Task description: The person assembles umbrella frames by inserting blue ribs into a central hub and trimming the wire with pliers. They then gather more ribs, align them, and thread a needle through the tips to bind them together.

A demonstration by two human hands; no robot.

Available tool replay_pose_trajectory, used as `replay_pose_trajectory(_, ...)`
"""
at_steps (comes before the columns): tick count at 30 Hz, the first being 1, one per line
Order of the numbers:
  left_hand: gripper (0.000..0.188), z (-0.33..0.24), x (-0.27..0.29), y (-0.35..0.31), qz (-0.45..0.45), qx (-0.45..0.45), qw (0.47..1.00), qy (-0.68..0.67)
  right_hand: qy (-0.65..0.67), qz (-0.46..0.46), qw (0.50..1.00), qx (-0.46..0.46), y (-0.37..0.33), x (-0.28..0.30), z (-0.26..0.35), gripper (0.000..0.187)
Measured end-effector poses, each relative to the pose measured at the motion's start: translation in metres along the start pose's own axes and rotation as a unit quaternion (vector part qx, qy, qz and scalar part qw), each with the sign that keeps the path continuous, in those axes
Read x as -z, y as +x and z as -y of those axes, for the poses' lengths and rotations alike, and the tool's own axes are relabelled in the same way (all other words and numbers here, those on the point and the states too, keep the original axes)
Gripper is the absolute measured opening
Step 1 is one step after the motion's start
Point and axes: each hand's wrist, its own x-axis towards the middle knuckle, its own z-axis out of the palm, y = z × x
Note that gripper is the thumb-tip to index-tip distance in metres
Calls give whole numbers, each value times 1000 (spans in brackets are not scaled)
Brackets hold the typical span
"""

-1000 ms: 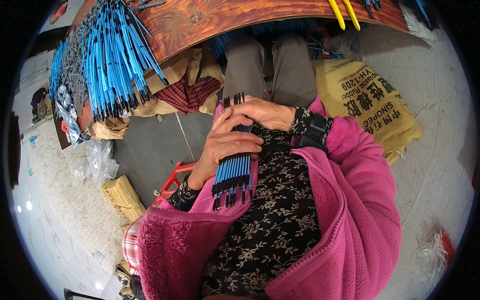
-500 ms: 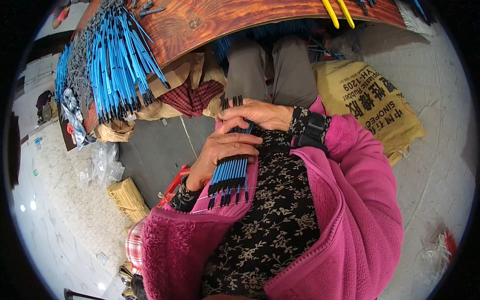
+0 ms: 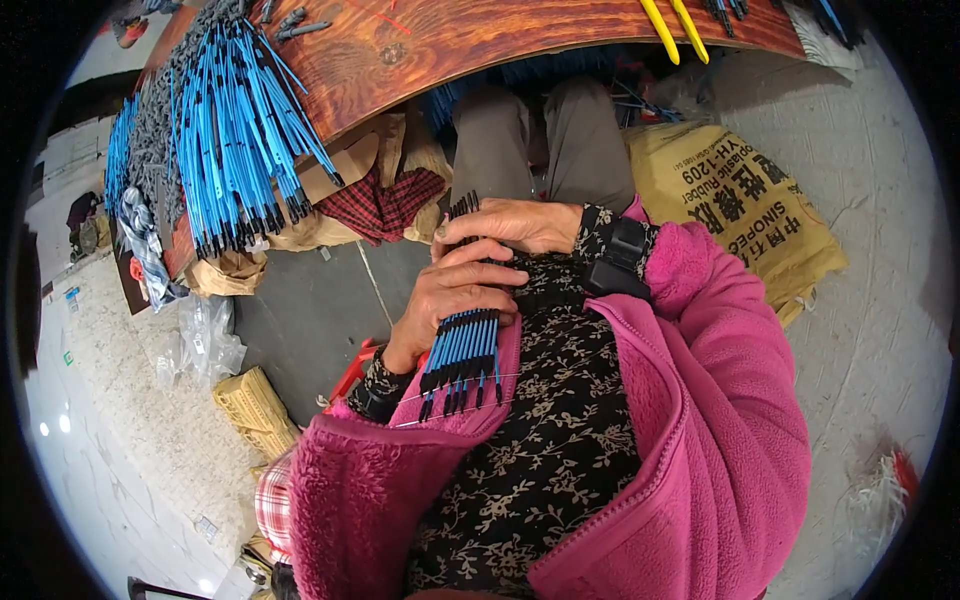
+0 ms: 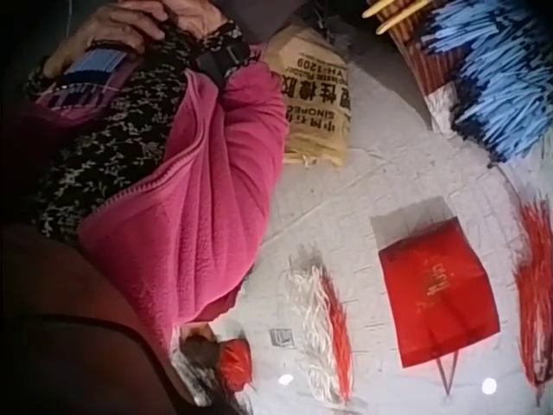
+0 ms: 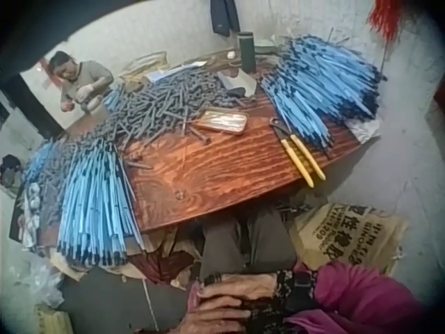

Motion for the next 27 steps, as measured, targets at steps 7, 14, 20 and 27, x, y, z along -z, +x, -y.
replay_pose_trajectory(7,24,6,0,-8,4,9,1000,-20,-15,-2,1000,12,4,3,-5,37)
replay_pose_trajectory(14,25,4,8,4,35,5,999,-22,-85,-23,996,11,-7,0,3,47)
replay_pose_trajectory(20,25,0,7,-1,44,-3,998,-35,-196,-67,975,77,-4,30,-7,52)
replay_pose_trajectory(27,16,-5,15,8,28,-17,999,-10,-316,-111,932,136,-45,43,62,55)
